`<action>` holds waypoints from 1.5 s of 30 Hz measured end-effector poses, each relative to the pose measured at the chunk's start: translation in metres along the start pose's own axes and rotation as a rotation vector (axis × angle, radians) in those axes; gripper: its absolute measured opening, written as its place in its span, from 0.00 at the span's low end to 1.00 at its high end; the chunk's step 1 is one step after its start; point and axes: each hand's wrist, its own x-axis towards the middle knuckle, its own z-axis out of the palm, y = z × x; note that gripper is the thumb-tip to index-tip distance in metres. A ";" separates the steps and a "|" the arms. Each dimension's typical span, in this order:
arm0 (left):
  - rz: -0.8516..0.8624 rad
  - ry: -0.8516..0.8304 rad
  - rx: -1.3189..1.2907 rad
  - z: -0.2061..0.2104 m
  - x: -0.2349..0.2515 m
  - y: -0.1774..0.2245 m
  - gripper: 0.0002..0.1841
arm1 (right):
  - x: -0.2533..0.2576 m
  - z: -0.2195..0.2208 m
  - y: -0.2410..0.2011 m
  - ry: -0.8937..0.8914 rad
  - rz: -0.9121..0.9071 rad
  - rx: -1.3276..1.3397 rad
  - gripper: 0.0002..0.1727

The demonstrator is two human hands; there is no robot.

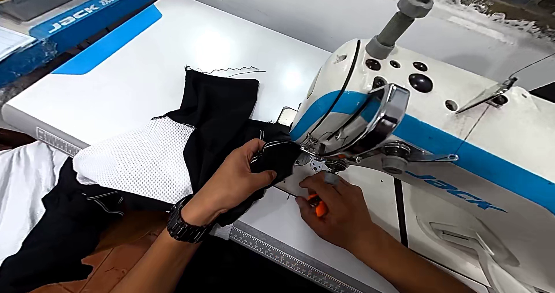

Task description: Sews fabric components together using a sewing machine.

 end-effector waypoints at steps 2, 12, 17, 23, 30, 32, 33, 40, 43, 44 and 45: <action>-0.001 0.001 0.003 0.000 0.000 0.000 0.21 | 0.000 -0.008 -0.007 -0.135 0.095 0.235 0.22; 0.019 -0.020 0.017 -0.003 0.001 0.001 0.17 | 0.021 -0.020 -0.014 -0.476 0.544 0.751 0.11; 0.028 -0.026 -0.001 -0.003 0.002 0.001 0.16 | 0.025 -0.018 -0.008 -0.517 0.562 0.844 0.16; 0.026 -0.035 0.008 -0.004 0.002 0.000 0.18 | 0.029 -0.021 -0.004 -0.787 0.787 1.222 0.22; 0.028 -0.028 0.005 -0.003 0.001 0.000 0.17 | 0.030 -0.020 -0.005 -0.803 0.781 1.196 0.22; 0.030 -0.022 0.014 -0.003 0.001 0.000 0.16 | 0.030 -0.019 -0.005 -0.800 0.776 1.192 0.22; 0.030 -0.021 0.013 -0.003 0.001 0.000 0.16 | 0.030 -0.019 -0.005 -0.798 0.775 1.192 0.22; 0.028 -0.023 0.006 -0.003 0.001 0.001 0.17 | 0.031 -0.019 -0.004 -0.807 0.780 1.185 0.22; 0.028 -0.025 0.010 -0.004 0.001 0.001 0.16 | 0.031 -0.019 -0.004 -0.811 0.780 1.190 0.22; 0.024 -0.026 0.012 -0.004 0.001 0.001 0.16 | 0.031 -0.019 -0.004 -0.810 0.777 1.191 0.22; 0.023 -0.025 0.015 -0.004 0.001 0.001 0.16 | 0.030 -0.019 -0.004 -0.810 0.774 1.194 0.22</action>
